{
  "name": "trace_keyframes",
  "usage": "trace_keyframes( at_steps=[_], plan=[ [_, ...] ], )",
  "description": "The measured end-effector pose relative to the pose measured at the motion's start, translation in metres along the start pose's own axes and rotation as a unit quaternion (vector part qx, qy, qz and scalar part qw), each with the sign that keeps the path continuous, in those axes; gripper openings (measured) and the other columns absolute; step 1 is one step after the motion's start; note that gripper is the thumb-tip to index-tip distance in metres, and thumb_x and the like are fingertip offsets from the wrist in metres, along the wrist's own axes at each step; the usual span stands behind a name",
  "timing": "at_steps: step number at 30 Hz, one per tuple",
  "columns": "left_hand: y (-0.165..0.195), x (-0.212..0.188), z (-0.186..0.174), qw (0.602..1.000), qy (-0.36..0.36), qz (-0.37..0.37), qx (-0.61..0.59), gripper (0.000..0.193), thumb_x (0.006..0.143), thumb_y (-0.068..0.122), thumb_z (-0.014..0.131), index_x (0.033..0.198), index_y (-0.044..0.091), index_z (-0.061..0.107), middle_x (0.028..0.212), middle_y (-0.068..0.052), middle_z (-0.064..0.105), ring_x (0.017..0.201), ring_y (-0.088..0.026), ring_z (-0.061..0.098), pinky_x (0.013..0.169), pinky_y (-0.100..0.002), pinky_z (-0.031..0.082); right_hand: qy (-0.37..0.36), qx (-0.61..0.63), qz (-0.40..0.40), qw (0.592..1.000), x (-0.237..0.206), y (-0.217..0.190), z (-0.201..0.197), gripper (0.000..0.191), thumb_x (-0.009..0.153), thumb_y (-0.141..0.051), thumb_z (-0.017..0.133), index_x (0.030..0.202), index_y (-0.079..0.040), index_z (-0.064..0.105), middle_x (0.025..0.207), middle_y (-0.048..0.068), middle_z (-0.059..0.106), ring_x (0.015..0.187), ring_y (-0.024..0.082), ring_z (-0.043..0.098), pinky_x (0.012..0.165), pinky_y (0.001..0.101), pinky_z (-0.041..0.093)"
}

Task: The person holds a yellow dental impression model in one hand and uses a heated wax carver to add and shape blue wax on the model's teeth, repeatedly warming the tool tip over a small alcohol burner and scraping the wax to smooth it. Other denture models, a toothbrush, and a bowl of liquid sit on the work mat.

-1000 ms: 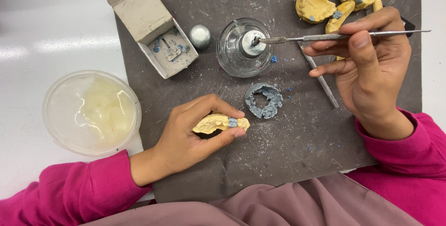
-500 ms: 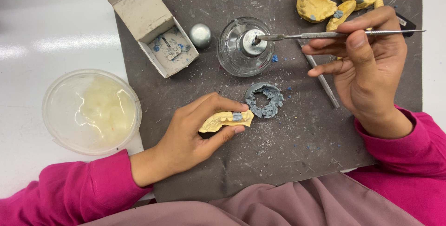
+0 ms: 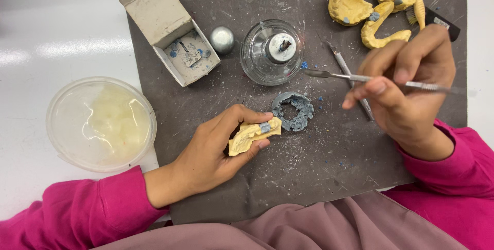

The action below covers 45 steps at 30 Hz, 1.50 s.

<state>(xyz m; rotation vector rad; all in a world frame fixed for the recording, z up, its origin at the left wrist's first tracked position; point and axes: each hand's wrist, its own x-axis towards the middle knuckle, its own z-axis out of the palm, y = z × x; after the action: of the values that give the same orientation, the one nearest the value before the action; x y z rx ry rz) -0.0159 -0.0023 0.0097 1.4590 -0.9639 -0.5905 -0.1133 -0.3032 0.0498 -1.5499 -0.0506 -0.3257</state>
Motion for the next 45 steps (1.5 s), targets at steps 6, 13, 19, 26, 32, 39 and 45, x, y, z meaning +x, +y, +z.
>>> trace_keyframes(
  at_steps=[6,13,19,26,32,39,45],
  plan=[
    [-0.001,-0.001,0.002,1.0,-0.001,0.011,0.008,0.036,0.098,0.007,0.074,0.128,0.0,0.056,0.116,-0.013,0.067,0.104,-0.024,0.073,0.088,-0.033,0.057,-0.186,-0.087,-0.031,0.978,-0.009,-0.011,0.032,0.012,0.094,0.0,0.065,0.097,0.001,0.054,0.091,0.025,0.068,0.097,0.037,0.074,0.082,0.0483,0.067],
    [0.002,-0.001,0.001,1.0,-0.004,0.024,0.018,0.033,0.098,0.005,0.074,0.124,-0.001,0.055,0.111,-0.015,0.065,0.103,-0.028,0.072,0.087,-0.035,0.057,-0.206,-0.067,-0.045,0.975,-0.017,0.003,0.042,0.019,0.093,0.007,0.067,0.096,-0.001,0.049,0.095,0.019,0.069,0.113,0.04,0.075,0.096,0.0454,0.068],
    [0.002,-0.001,0.002,1.0,-0.009,0.022,0.012,0.03,0.098,0.005,0.073,0.12,-0.001,0.053,0.11,-0.016,0.065,0.103,-0.029,0.072,0.087,-0.036,0.057,-0.209,-0.086,-0.078,0.971,-0.022,0.009,0.042,0.023,0.093,0.005,0.066,0.092,-0.001,0.043,0.092,0.021,0.069,0.104,0.035,0.078,0.096,0.0484,0.069],
    [0.002,-0.001,0.002,1.0,-0.008,0.022,0.006,0.029,0.099,0.005,0.072,0.12,-0.001,0.053,0.11,-0.016,0.065,0.102,-0.028,0.072,0.087,-0.036,0.057,-0.222,-0.132,-0.091,0.962,-0.018,0.004,0.043,0.025,0.089,0.005,0.069,0.088,-0.003,0.047,0.088,0.02,0.071,0.1,0.037,0.08,0.085,0.0429,0.07],
    [0.002,-0.002,0.002,1.0,-0.009,0.022,0.007,0.03,0.099,0.005,0.072,0.12,-0.001,0.053,0.11,-0.016,0.065,0.098,-0.028,0.071,0.086,-0.035,0.057,-0.227,-0.158,-0.097,0.956,-0.018,0.002,0.043,0.026,0.087,0.006,0.072,0.086,-0.005,0.048,0.087,0.019,0.073,0.101,0.04,0.079,0.077,0.0371,0.07],
    [0.001,-0.002,0.002,1.0,-0.012,0.021,0.001,0.03,0.099,0.004,0.072,0.121,-0.001,0.053,0.11,-0.016,0.064,0.098,-0.028,0.07,0.087,-0.036,0.057,-0.222,-0.128,-0.088,0.963,-0.02,0.006,0.04,0.025,0.09,0.005,0.07,0.088,-0.003,0.046,0.091,0.023,0.072,0.108,0.042,0.076,0.084,0.0413,0.07],
    [0.001,-0.002,0.001,1.0,-0.011,0.027,-0.001,0.031,0.099,0.004,0.072,0.122,-0.001,0.053,0.111,-0.016,0.064,0.102,-0.029,0.071,0.088,-0.036,0.057,-0.222,-0.107,-0.077,0.966,-0.02,0.007,0.039,0.023,0.09,0.005,0.068,0.089,-0.003,0.047,0.092,0.022,0.073,0.107,0.041,0.077,0.087,0.0416,0.07]
  ],
)
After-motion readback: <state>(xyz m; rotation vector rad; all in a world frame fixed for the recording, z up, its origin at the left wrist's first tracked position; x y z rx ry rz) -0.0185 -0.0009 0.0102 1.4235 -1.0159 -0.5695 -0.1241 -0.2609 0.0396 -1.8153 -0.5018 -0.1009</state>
